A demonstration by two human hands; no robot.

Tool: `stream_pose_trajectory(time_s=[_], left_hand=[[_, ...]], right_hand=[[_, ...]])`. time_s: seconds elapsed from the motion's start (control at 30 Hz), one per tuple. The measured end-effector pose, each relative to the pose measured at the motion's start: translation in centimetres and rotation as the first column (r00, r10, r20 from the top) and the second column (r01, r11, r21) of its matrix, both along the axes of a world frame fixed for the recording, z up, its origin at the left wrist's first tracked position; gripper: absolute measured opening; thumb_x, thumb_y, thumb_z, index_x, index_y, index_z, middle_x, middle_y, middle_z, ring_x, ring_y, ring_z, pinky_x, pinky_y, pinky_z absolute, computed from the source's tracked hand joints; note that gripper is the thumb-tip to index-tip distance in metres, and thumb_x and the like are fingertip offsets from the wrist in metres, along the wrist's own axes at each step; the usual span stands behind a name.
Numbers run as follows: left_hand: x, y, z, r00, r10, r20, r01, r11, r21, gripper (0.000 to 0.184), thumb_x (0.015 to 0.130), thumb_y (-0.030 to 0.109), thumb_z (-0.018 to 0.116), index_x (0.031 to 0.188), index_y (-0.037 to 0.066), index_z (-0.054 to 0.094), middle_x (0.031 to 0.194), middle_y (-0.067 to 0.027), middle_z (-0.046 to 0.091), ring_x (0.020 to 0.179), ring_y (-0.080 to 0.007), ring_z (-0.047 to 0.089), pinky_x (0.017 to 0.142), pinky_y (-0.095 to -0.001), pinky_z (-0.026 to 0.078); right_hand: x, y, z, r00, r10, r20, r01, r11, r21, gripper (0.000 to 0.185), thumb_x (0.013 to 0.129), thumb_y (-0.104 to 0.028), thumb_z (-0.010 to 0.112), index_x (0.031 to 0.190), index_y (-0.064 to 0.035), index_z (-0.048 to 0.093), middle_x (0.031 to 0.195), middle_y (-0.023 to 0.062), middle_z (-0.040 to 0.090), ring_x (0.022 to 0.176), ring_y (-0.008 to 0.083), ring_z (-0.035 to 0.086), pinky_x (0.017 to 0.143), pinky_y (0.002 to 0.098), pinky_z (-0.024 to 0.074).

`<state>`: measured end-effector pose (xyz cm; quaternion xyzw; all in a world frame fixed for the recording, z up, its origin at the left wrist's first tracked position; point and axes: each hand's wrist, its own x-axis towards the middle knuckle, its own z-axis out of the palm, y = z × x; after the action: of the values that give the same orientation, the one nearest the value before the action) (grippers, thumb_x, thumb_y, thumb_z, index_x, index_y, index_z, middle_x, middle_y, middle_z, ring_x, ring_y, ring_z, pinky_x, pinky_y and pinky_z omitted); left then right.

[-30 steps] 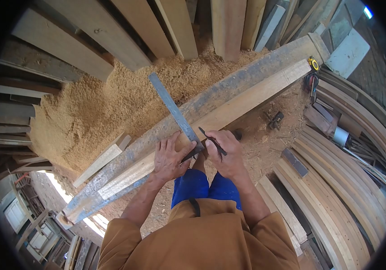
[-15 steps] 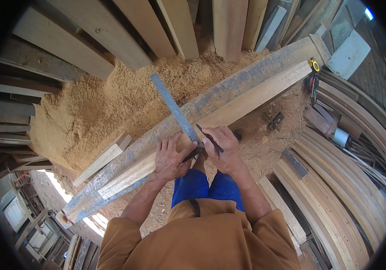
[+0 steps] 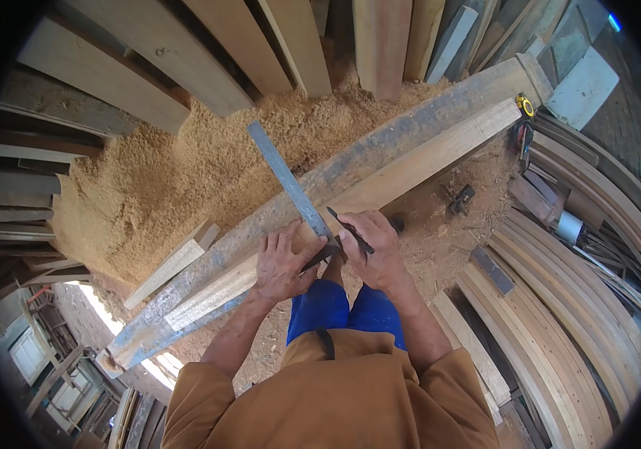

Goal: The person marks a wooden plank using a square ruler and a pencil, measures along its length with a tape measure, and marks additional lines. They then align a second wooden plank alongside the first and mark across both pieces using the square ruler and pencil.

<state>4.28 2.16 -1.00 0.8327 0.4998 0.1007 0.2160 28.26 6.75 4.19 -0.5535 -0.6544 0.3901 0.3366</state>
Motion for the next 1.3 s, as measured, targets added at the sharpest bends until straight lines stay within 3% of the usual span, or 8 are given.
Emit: stream_pose_trajectory(time_s=[0.33, 0.53, 0.63, 0.73, 0.83, 1.03, 1.13, 1.3], left_hand=[[0.2, 0.1, 0.1, 0.999, 0.025, 0.042, -0.026, 1.000, 0.010, 0.069, 0.079, 0.031, 0.079, 0.147, 0.039, 0.066, 0.152, -0.0208, 0.050, 0.125, -0.0429, 0.052, 0.102, -0.0578, 0.041], [0.3, 0.4, 0.6, 0.995, 0.042, 0.085, -0.040, 0.999, -0.031, 0.069, 0.076, 0.028, 0.080, 0.144, 0.039, 0.068, 0.151, -0.0201, 0.051, 0.126, -0.0427, 0.052, 0.103, -0.0580, 0.040], [0.3, 0.5, 0.8, 0.996, 0.048, 0.073, -0.045, 0.998, -0.051, 0.071, 0.075, 0.027, 0.079, 0.144, 0.039, 0.068, 0.150, -0.0200, 0.051, 0.126, -0.0431, 0.052, 0.103, -0.0587, 0.040], [0.3, 0.6, 1.0, 0.996, 0.047, 0.075, -0.043, 0.997, -0.057, 0.071, 0.074, 0.026, 0.078, 0.143, 0.038, 0.069, 0.150, -0.0201, 0.051, 0.125, -0.0431, 0.052, 0.102, -0.0591, 0.040], [0.5, 0.5, 0.8, 0.994, 0.060, 0.090, -0.057, 0.998, -0.038, 0.072, 0.074, 0.025, 0.078, 0.144, 0.039, 0.068, 0.149, -0.0201, 0.051, 0.125, -0.0431, 0.052, 0.102, -0.0585, 0.040], [0.5, 0.8, 1.3, 0.998, 0.038, 0.041, -0.035, 0.998, -0.056, 0.061, 0.080, 0.033, 0.082, 0.140, 0.036, 0.070, 0.147, -0.0205, 0.051, 0.125, -0.0410, 0.051, 0.102, -0.0554, 0.040], [0.4, 0.7, 0.9, 0.997, 0.041, 0.064, -0.037, 0.998, -0.055, 0.070, 0.073, 0.026, 0.079, 0.142, 0.037, 0.070, 0.147, -0.0202, 0.051, 0.122, -0.0427, 0.052, 0.101, -0.0560, 0.039], [0.4, 0.8, 0.7, 0.996, 0.042, 0.073, -0.038, 0.998, -0.058, 0.074, 0.072, 0.026, 0.079, 0.144, 0.039, 0.067, 0.149, -0.0209, 0.050, 0.121, -0.0433, 0.051, 0.101, -0.0563, 0.039]], right_hand=[[-0.9, 0.2, 0.6, 0.999, 0.046, 0.010, -0.045, 0.997, -0.068, 0.023, 0.096, -0.007, 0.071, 0.118, -0.0019, 0.073, 0.099, 0.0169, 0.072, 0.091, 0.0372, 0.067, 0.083, 0.0450, 0.0554], [0.7, -0.2, 0.6, 0.973, 0.213, 0.090, -0.216, 0.976, 0.035, 0.019, 0.091, -0.006, 0.072, 0.109, -0.0029, 0.072, 0.097, 0.0162, 0.071, 0.090, 0.0393, 0.067, 0.080, 0.0479, 0.0548], [2.0, -0.5, 1.8, 0.921, 0.337, 0.196, -0.317, 0.940, -0.124, 0.020, 0.090, -0.005, 0.071, 0.109, -0.0034, 0.072, 0.098, 0.0164, 0.071, 0.090, 0.0384, 0.066, 0.079, 0.0483, 0.0538], [1.6, -0.5, 1.7, 0.967, 0.233, 0.105, -0.233, 0.972, -0.016, 0.021, 0.091, -0.006, 0.071, 0.112, -0.0034, 0.072, 0.096, 0.0157, 0.071, 0.088, 0.0373, 0.065, 0.079, 0.0474, 0.0532], [0.2, 0.7, 1.9, 0.976, 0.145, 0.161, -0.145, 0.989, -0.012, 0.021, 0.092, -0.006, 0.071, 0.113, -0.0027, 0.072, 0.097, 0.0153, 0.072, 0.088, 0.0365, 0.065, 0.079, 0.0472, 0.0527], [0.3, 0.9, 0.0, 0.944, 0.279, 0.174, -0.285, 0.959, 0.007, 0.025, 0.092, -0.007, 0.072, 0.117, -0.0018, 0.072, 0.102, 0.0158, 0.073, 0.091, 0.0377, 0.065, 0.084, 0.0478, 0.0527], [1.2, 0.6, 1.3, 0.932, 0.327, 0.157, -0.345, 0.933, 0.100, 0.027, 0.089, -0.007, 0.072, 0.116, -0.0020, 0.072, 0.099, 0.0159, 0.072, 0.091, 0.0380, 0.065, 0.085, 0.0465, 0.0531], [1.3, -0.2, 1.4, 0.915, 0.329, 0.232, -0.339, 0.941, 0.005, 0.028, 0.084, -0.009, 0.073, 0.112, -0.0022, 0.072, 0.098, 0.0157, 0.071, 0.091, 0.0376, 0.065, 0.083, 0.0470, 0.0542]])
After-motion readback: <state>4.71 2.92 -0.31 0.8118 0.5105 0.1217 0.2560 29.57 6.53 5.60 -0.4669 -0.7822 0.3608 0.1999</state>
